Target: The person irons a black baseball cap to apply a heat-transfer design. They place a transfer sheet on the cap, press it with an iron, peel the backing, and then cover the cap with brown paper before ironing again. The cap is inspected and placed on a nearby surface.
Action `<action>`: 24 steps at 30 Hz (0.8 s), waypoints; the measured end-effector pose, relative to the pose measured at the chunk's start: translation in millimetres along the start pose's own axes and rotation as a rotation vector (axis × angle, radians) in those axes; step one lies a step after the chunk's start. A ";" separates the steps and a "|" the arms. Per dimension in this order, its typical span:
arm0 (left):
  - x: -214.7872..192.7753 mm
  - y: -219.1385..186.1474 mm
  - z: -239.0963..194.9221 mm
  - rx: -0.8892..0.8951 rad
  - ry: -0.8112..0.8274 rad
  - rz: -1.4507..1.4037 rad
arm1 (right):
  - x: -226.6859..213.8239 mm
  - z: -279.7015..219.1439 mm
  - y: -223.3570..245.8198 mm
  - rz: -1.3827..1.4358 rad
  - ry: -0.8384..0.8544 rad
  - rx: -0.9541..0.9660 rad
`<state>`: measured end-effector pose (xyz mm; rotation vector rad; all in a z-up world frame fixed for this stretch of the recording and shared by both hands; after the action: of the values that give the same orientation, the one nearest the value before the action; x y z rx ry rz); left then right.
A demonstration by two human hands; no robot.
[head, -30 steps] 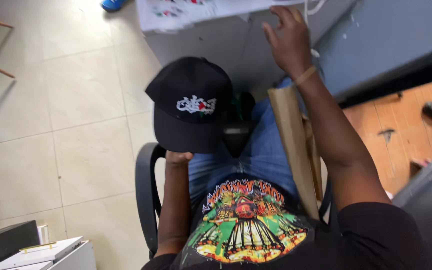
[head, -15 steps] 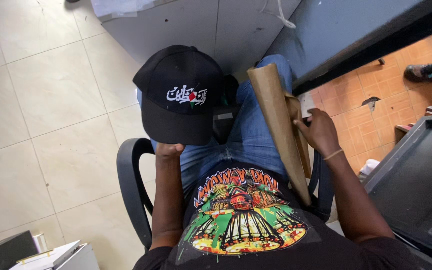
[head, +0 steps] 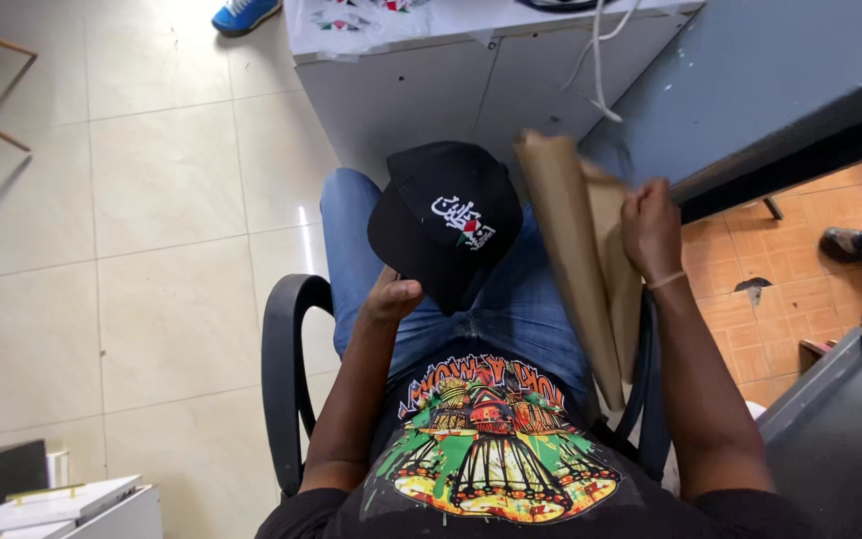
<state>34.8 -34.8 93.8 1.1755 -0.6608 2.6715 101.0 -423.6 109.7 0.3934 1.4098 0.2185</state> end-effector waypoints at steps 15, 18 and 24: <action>-20.6 43.4 -2.7 -0.021 -0.420 0.429 | -84.1 -13.0 240.8 -0.150 -0.248 -0.415; 6.5 40.4 15.4 0.028 -0.461 0.408 | -63.8 -41.4 271.8 -0.134 -0.154 -0.450; -15.6 27.5 8.0 0.120 -0.593 0.425 | -20.0 -75.3 275.8 -0.109 -0.028 -0.529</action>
<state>42.3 -62.3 78.0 2.1089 -0.9277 2.6988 46.6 -168.3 227.9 -0.1159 1.2839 0.4798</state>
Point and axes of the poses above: each hand's wrist, its own z-axis towards the middle knuckle, its own x-axis out of the palm, y = z × x, the point moved 5 cm from there along z, towards the middle knuckle, and after that the axes turned 5 degrees about -z, right-handed, at the moved point
